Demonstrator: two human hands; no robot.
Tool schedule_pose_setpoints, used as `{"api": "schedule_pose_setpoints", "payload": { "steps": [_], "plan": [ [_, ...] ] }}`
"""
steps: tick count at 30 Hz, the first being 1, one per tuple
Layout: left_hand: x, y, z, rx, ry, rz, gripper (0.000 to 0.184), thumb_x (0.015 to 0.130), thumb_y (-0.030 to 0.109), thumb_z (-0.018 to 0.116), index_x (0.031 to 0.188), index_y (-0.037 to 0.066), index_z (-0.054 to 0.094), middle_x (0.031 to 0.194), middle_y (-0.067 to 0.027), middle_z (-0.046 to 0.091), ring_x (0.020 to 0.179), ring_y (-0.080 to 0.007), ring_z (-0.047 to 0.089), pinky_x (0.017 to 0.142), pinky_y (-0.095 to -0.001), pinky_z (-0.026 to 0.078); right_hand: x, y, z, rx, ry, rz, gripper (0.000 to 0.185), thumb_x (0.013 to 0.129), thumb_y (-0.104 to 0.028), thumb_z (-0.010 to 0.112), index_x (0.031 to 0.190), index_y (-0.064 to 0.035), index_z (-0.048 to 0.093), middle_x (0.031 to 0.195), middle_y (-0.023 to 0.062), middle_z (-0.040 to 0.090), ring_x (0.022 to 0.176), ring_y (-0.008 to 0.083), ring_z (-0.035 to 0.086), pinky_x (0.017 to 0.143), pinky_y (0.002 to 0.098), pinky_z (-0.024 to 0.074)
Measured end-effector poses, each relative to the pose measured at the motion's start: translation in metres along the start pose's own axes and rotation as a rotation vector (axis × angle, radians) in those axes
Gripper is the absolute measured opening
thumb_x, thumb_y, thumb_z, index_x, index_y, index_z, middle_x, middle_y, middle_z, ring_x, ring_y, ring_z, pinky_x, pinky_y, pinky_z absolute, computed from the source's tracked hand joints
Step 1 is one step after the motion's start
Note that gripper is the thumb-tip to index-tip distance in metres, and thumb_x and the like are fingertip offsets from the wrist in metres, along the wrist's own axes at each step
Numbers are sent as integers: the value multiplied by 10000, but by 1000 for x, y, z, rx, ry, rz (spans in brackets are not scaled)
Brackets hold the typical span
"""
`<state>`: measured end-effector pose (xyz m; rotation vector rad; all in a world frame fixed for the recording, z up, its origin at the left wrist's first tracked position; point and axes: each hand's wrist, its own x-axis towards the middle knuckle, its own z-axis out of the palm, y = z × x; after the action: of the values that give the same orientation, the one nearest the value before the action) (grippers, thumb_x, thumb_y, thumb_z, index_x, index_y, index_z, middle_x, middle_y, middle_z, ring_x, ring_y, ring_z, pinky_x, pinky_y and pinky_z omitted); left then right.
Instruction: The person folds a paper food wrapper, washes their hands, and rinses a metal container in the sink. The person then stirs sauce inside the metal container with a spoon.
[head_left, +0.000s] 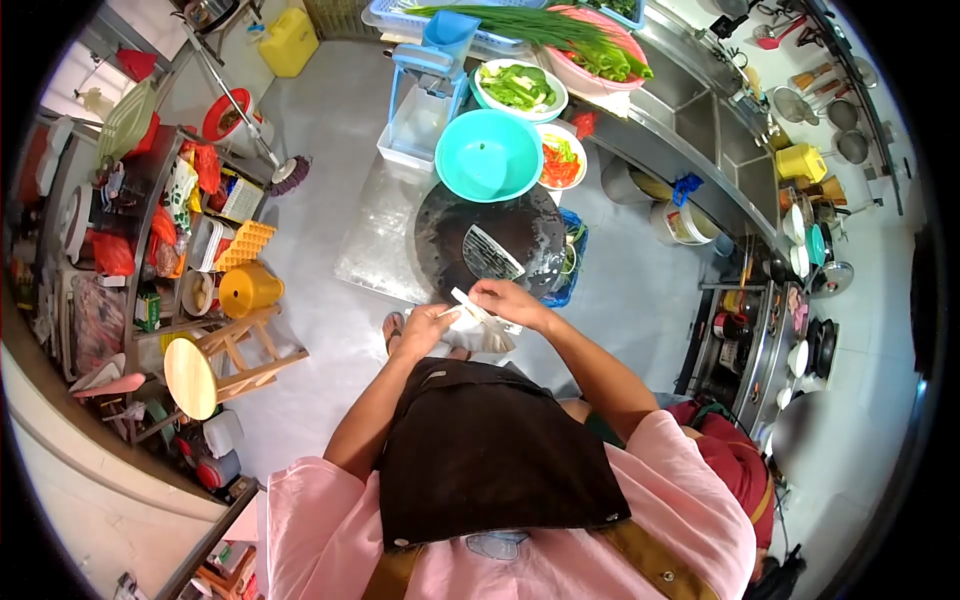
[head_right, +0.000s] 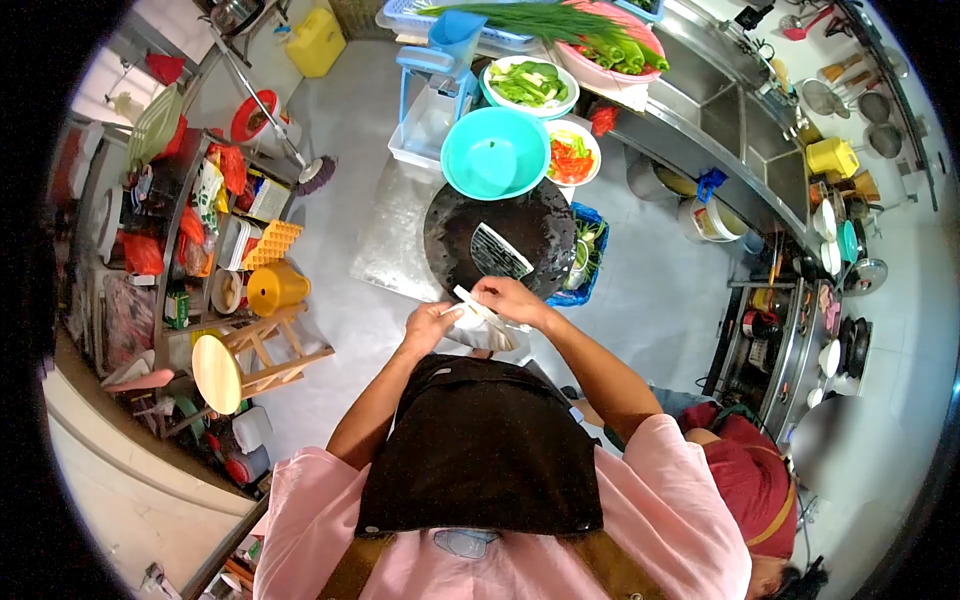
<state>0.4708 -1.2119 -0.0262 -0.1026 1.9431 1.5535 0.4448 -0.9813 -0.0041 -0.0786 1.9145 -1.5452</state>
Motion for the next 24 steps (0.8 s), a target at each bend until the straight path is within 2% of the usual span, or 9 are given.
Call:
{"api": "schedule_pose_setpoints", "payload": {
  "steps": [1,4,7,9,12,16,22,24],
  "plan": [
    [-1,5,1,27,-17,1,263,934,299,700,978,45,753,767,30,695,687,-56,553,672,-261,453,4,-4,2,69,11,16,193,961,-227,671,975,-35,660,864,-5,635,822,82,556,740,266,462],
    [-2,10,3,-14,-66,6,263,930,300,706,985,47,751,753,47,675,683,-46,540,664,-250,444,16,-9,3,-91,-36,-13,206,969,-241,657,947,-37,653,826,-21,604,789,77,518,705,258,438],
    [-8,22,0,67,-61,-12,232,940,255,703,992,33,745,753,61,655,691,-43,528,667,-244,443,15,-7,12,109,76,-74,212,973,-235,649,901,-35,639,786,-37,567,767,62,476,670,262,409],
    [3,-13,2,-72,-17,24,212,949,213,695,1004,14,742,790,50,675,715,-43,543,681,-239,454,8,-16,14,265,156,-86,209,977,-228,645,865,-53,619,781,-45,560,728,53,445,647,240,381],
    [4,-26,1,-183,43,59,195,963,162,677,1025,-13,737,857,25,704,758,-46,567,706,-234,470,-3,-16,7,467,102,-56,204,992,-216,623,861,-60,609,789,-43,561,726,59,460,644,225,382],
    [0,-16,-4,-253,27,79,213,971,160,669,1042,-30,734,938,-7,731,805,-46,592,734,-232,482,-23,-13,7,601,188,-18,201,1021,-209,574,871,-79,603,785,-45,547,679,58,414,617,216,348],
    [-4,7,-3,-88,31,125,200,972,161,668,1040,-14,737,874,34,698,781,-35,565,708,-226,468,-54,-7,14,689,284,-102,188,1030,-231,569,914,-86,596,825,-32,567,658,61,405,593,217,335],
    [-4,13,1,-128,26,147,194,974,163,667,1035,-8,737,839,47,675,758,-34,545,686,-225,456,-64,-13,14,739,301,-96,188,1032,-252,571,934,-92,589,836,-26,573,633,67,403,574,225,338]
  ]
}}
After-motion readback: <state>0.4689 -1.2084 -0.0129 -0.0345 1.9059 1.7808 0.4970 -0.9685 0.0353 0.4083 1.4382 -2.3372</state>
